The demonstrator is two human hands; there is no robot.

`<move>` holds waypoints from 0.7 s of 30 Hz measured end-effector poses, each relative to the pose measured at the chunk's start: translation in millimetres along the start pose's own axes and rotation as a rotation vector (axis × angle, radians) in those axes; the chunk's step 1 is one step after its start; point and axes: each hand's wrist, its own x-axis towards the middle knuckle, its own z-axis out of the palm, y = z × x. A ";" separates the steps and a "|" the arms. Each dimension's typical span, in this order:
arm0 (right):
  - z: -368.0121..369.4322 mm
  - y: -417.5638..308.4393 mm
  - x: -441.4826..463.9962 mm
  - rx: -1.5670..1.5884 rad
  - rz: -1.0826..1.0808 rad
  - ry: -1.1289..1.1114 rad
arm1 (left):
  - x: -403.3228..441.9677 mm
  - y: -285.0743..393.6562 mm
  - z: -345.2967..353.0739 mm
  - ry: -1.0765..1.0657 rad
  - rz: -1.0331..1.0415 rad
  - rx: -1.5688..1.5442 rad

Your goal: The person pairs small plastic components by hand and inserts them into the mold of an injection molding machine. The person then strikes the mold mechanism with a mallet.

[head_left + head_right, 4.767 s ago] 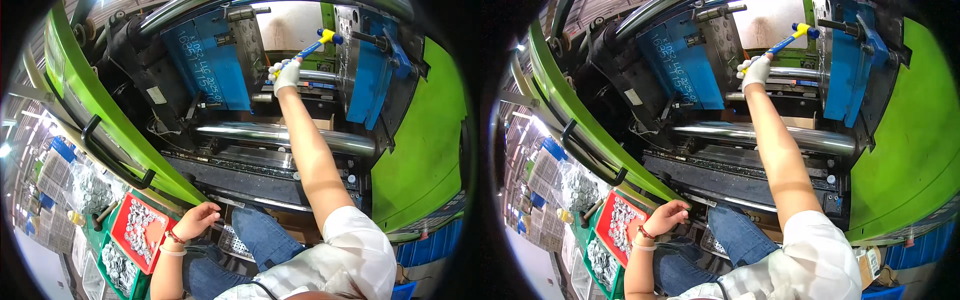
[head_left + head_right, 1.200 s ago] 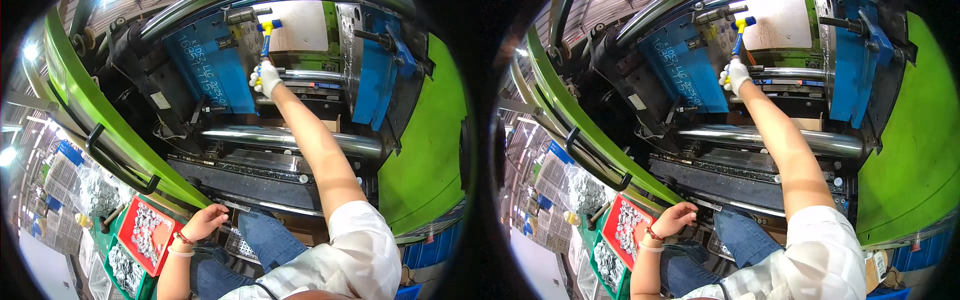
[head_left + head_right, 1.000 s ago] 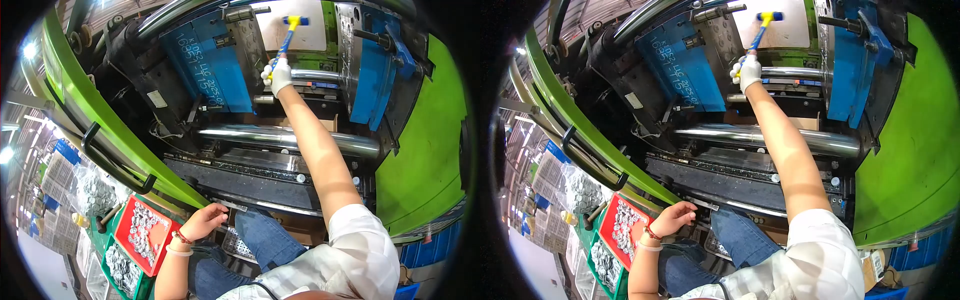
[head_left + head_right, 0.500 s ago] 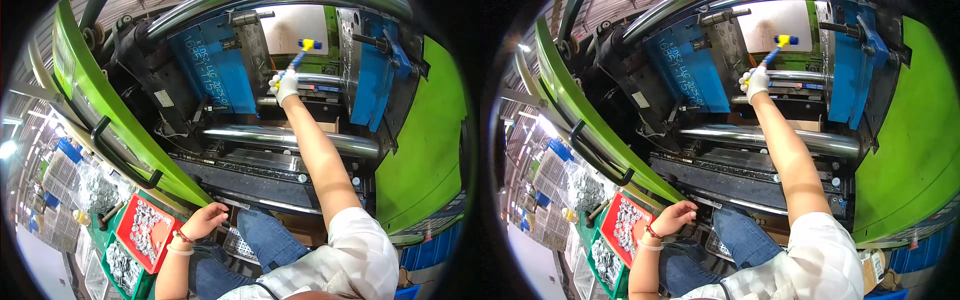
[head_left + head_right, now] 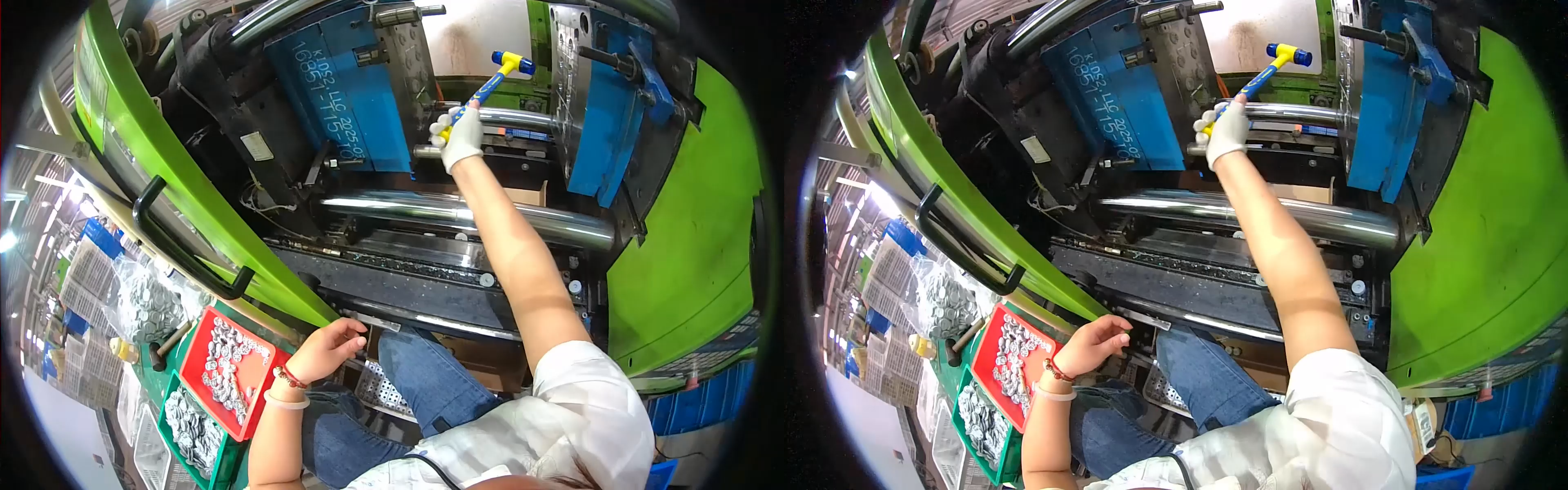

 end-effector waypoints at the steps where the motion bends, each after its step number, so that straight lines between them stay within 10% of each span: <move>1: -1.0 6.3 -4.4 0.017 0.013 -0.009 | 0.2 -1.3 0.3 -0.001 0.004 -0.013; 8: 1.6 44.8 -58.5 -0.273 0.302 -0.079 | -4.6 -0.4 1.3 0.028 0.028 -0.024; 19: -1.2 51.0 -48.7 -0.058 -0.027 0.072 | -7.0 -6.1 1.7 0.039 0.051 -0.033; 21: -2.5 63.6 -60.1 -0.219 0.386 -0.087 | -3.6 -4.7 1.8 0.015 0.043 -0.024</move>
